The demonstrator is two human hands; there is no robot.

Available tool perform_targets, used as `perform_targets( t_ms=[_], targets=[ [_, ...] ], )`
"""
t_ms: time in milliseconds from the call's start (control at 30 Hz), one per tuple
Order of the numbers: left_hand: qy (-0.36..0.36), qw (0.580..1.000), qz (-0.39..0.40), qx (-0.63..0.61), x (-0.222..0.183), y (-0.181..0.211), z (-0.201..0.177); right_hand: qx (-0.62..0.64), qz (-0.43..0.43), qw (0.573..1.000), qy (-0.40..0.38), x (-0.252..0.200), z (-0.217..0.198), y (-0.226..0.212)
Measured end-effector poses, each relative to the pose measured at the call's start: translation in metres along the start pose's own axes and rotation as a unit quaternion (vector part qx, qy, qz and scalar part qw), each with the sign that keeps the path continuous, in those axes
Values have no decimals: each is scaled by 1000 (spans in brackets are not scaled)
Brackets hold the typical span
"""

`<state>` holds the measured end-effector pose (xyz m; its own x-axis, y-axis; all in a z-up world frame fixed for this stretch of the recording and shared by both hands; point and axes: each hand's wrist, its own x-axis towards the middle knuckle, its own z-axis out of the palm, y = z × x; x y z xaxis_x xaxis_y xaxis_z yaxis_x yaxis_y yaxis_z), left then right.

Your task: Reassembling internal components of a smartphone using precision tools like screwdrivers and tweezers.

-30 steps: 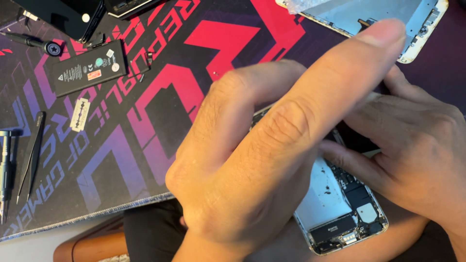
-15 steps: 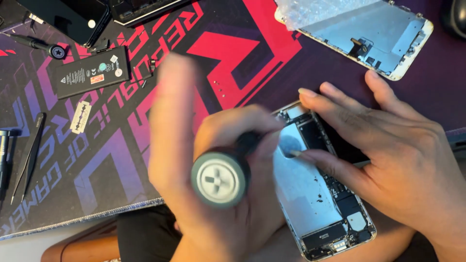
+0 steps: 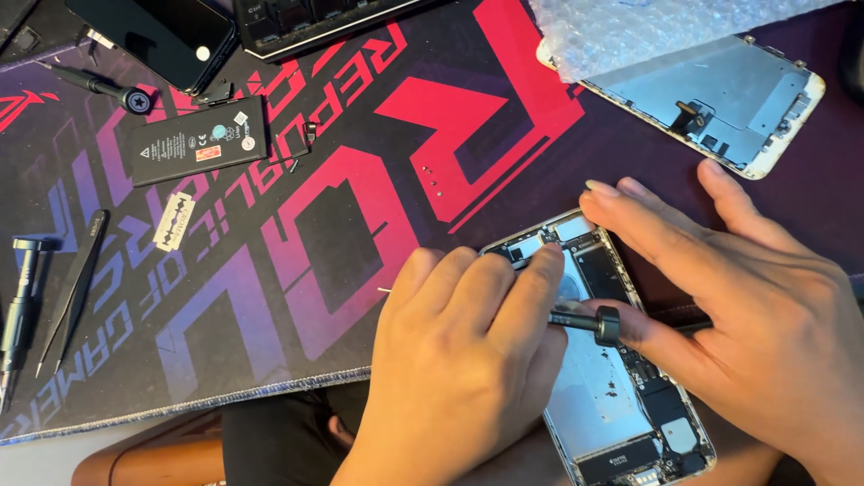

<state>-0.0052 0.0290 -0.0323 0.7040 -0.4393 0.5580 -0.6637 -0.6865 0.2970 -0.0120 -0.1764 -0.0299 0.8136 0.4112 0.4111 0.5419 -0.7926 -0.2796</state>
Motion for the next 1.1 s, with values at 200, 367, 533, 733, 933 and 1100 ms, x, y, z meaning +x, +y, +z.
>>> perform_targets(
  t_ms=[200, 367, 533, 733, 933, 1100],
  targets=[
    [9, 1000, 15, 13, 3, -1, -10, 4, 0, 1000, -13, 1, 2, -1],
    [130, 961, -219, -109, 12, 7, -47, 29, 72, 997, -9, 4, 9, -9],
    [128, 958, -214, -138, 2, -23, -51, 20, 69, 997, -40, 22, 12, -13],
    [110, 962, -249, -15, -7, -35, -48, 51, 128, 988, -68, 32, 13, -11],
    [123, 917, -328, -192, 0, -35, -41, 59, 148, 986, -57, 25, 20, -9],
    [97, 926, -301, -209, 4, -38, -38, 59, 153, 985, -61, 24, 16, -13]
  ],
)
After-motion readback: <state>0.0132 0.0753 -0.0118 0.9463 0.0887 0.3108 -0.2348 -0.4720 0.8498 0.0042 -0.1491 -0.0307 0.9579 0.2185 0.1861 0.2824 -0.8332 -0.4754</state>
